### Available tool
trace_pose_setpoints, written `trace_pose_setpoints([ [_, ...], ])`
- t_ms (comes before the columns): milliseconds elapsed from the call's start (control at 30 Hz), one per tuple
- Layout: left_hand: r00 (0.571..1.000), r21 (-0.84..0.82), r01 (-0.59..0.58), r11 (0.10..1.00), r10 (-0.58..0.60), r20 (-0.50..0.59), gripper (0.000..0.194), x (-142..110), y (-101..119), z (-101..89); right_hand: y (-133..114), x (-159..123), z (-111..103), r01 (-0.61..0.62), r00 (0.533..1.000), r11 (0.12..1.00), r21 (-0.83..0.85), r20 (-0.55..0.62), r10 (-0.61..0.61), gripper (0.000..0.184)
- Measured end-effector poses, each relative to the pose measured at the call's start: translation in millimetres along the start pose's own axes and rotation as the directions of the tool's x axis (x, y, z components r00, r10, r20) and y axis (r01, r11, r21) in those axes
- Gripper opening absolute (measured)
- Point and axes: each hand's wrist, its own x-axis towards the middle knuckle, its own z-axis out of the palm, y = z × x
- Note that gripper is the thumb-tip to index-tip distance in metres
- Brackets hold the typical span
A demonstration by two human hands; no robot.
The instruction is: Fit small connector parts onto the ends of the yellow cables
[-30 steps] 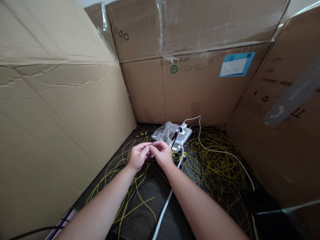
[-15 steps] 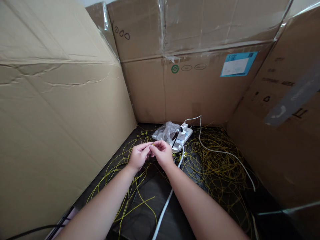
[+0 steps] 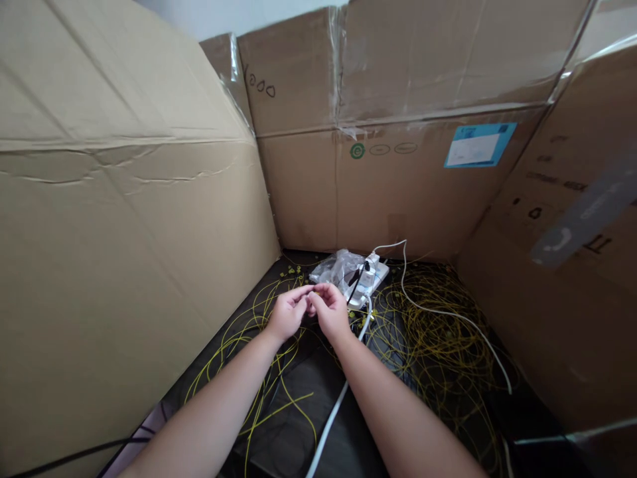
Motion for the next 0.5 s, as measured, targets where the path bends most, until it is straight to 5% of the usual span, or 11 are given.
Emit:
trace_pose_setpoints([
  [167, 0.996, 0.068, -0.079, 0.995, 0.082, -0.043, 0.036, 1, 6, 2.9, -13, 3, 6, 0.078, 0.995, 0.977, -0.201, -0.042, -0.088, 0.023],
  [333, 0.986, 0.058, -0.157, 0.986, 0.159, -0.045, 0.041, 5, 40, 12.1, -57, 12, 11, 0.131, 0.985, 0.917, -0.377, -0.053, -0.162, 0.021],
  [500, 0.967, 0.007, -0.249, 0.969, 0.249, -0.055, 0.040, 13, 78, 22.2, -125, 25, 18, 0.290, 0.887, 0.746, -0.600, -0.125, -0.445, 0.022],
])
